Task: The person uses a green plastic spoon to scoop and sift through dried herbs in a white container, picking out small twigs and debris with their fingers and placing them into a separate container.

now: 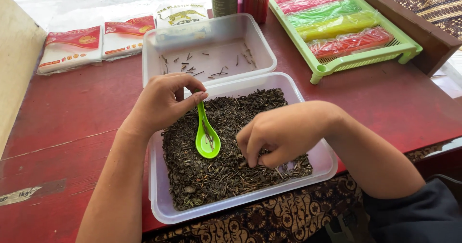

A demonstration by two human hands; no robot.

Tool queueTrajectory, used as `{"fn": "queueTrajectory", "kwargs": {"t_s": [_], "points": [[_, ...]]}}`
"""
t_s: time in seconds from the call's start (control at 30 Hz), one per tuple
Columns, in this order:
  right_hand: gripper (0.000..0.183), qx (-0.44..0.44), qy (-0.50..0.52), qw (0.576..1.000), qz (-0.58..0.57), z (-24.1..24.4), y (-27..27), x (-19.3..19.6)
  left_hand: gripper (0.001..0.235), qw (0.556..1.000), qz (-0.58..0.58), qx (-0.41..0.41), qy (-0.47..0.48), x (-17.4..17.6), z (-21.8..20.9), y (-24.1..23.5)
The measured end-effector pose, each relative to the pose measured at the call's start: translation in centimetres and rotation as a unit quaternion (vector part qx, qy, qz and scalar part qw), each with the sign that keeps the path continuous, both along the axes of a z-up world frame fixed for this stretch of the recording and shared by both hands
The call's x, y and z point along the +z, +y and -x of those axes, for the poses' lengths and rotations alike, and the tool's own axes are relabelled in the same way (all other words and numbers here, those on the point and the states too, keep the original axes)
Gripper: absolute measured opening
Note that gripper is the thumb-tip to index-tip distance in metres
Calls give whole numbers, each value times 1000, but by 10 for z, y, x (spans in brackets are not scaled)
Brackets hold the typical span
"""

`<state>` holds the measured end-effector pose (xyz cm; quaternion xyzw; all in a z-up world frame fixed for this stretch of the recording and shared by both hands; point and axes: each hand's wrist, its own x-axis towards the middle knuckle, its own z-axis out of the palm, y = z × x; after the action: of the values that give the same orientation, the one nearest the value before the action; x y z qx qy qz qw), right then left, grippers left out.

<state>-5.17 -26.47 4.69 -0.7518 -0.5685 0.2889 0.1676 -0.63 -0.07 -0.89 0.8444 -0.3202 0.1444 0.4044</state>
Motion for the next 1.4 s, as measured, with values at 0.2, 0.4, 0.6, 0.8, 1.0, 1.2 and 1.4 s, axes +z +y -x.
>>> {"fn": "queueTrajectory", "kwargs": {"t_s": [0.2,0.4,0.6,0.8,1.0,1.2,1.4], "points": [[27,-46,49,977,-200,-7,3,6,10,1000,-3,6,-6,2,3,-2],[21,-85,7,962,-258,-8,7,-1,10,1000,3,3,-3,0,4,-2],[9,-140,-50,949,-278,-21,-5,7,10,1000,-7,3,-4,-1,1,0],[14,-175,-59,951,-247,-33,-8,1,10,1000,-13,7,4,0,3,-1],[39,-104,39,990,-86,-8,6,-3,11,1000,-7,12,2,2,4,-2],[66,-54,33,997,-35,-11,8,-16,10,1000,-2,4,4,0,3,0],[58,-62,68,994,-54,-20,7,-25,11,1000,2,1,1,0,0,0]]}}
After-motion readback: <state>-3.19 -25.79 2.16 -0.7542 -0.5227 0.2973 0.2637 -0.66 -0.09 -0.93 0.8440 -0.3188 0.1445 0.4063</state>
